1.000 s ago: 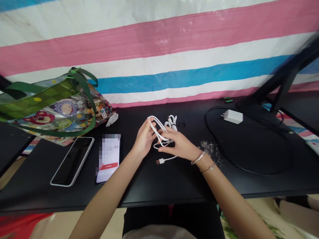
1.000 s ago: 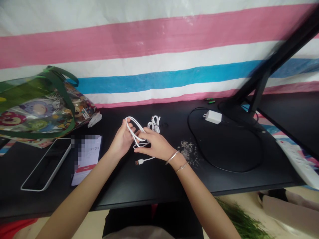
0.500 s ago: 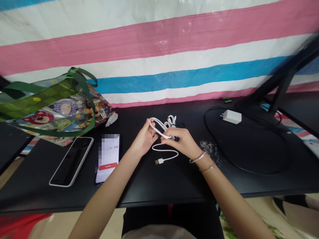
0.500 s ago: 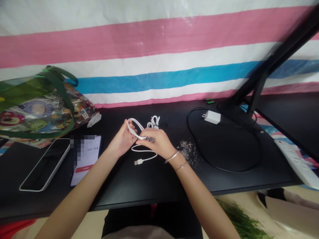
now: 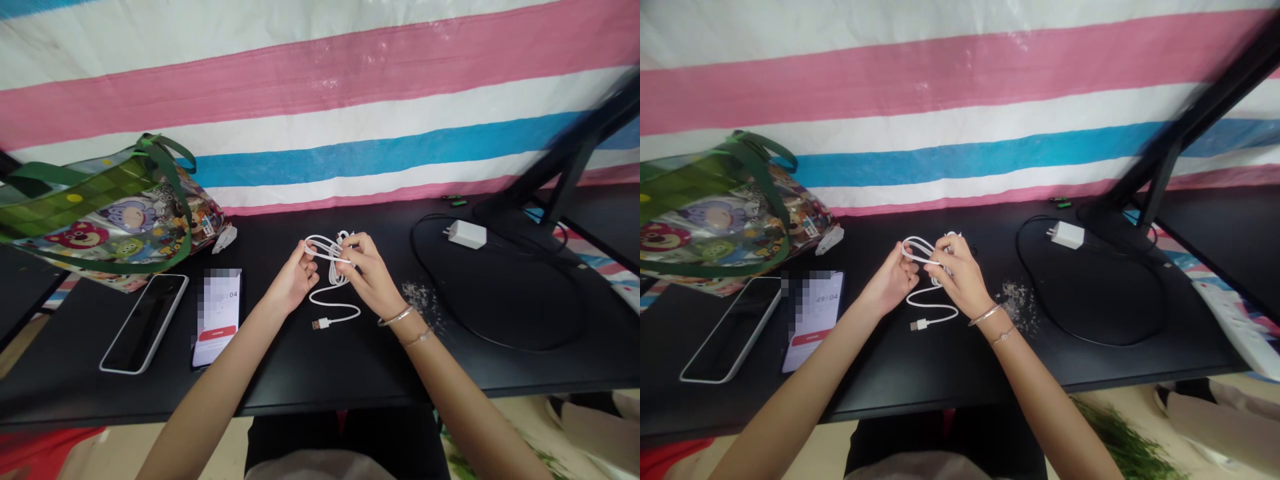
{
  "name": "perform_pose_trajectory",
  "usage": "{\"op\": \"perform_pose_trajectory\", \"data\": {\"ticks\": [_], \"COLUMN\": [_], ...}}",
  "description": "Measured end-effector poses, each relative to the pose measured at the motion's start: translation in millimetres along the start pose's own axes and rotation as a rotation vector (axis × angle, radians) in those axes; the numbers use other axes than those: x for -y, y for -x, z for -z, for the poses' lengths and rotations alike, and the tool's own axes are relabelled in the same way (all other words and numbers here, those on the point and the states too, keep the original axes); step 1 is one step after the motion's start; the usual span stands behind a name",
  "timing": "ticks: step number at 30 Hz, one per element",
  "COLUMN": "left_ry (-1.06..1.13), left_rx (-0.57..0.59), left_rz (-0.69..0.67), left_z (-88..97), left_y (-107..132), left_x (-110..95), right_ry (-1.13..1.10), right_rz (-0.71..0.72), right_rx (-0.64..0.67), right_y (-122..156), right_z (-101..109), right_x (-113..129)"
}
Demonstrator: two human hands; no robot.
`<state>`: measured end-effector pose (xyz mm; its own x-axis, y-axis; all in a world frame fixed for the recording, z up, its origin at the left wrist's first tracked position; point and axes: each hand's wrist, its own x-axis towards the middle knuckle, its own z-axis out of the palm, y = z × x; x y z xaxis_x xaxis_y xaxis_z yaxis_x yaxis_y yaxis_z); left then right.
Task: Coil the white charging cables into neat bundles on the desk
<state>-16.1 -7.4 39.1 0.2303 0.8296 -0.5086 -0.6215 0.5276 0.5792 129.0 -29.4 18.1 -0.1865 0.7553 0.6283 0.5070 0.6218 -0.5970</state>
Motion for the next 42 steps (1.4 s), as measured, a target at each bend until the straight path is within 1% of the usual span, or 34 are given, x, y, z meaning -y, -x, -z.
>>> {"op": "perform_pose_trajectory", "data": {"ticks": [5, 8, 10, 12, 15, 19, 22, 28, 31, 36, 42], "left_ry": [-0.038, -0.126, -0.218, -0.34, -0.545, -0.748, -0.839, -0.851, -0.818, -0.754, -0.786], "left_rx": [-0.03, -0.039, -0.009, 0.041, 0.129, 0.265, 0.295, 0.232, 0.214, 0.219, 0.243], "left_rz": [0.043, 0.078, 0.063, -0.006, -0.159, -0.328, -0.398, -0.456, -0.491, -0.539, -0.537], "left_z": [-1.4, 0.1, 2.3, 4.9, 7.5, 8.8, 9.9, 10.5, 10.7, 11.6, 7.1], "left_y": [2, 0, -2, -3, -2, 0, -1, -1, 0, -1, 2], "left_x": [2, 4, 6, 9, 13, 18, 20, 20, 20, 21, 20], "right_ry": [0.018, -0.062, -0.132, -0.193, -0.287, -0.407, -0.49, -0.647, -0.66, -0.688, -0.703], "right_rz": [0.019, 0.015, -0.041, -0.125, -0.228, -0.299, -0.333, -0.373, -0.385, -0.398, -0.435], "right_rx": [-0.049, -0.071, -0.084, -0.121, -0.196, -0.244, -0.27, -0.384, -0.416, -0.415, -0.36], "right_y": [0, -2, -2, -3, -4, -6, -7, -10, -11, -11, -10], "right_z": [1, 2, 3, 3, 4, 6, 8, 8, 7, 6, 4], "right_x": [5, 8, 9, 9, 8, 8, 9, 8, 9, 10, 10]}}
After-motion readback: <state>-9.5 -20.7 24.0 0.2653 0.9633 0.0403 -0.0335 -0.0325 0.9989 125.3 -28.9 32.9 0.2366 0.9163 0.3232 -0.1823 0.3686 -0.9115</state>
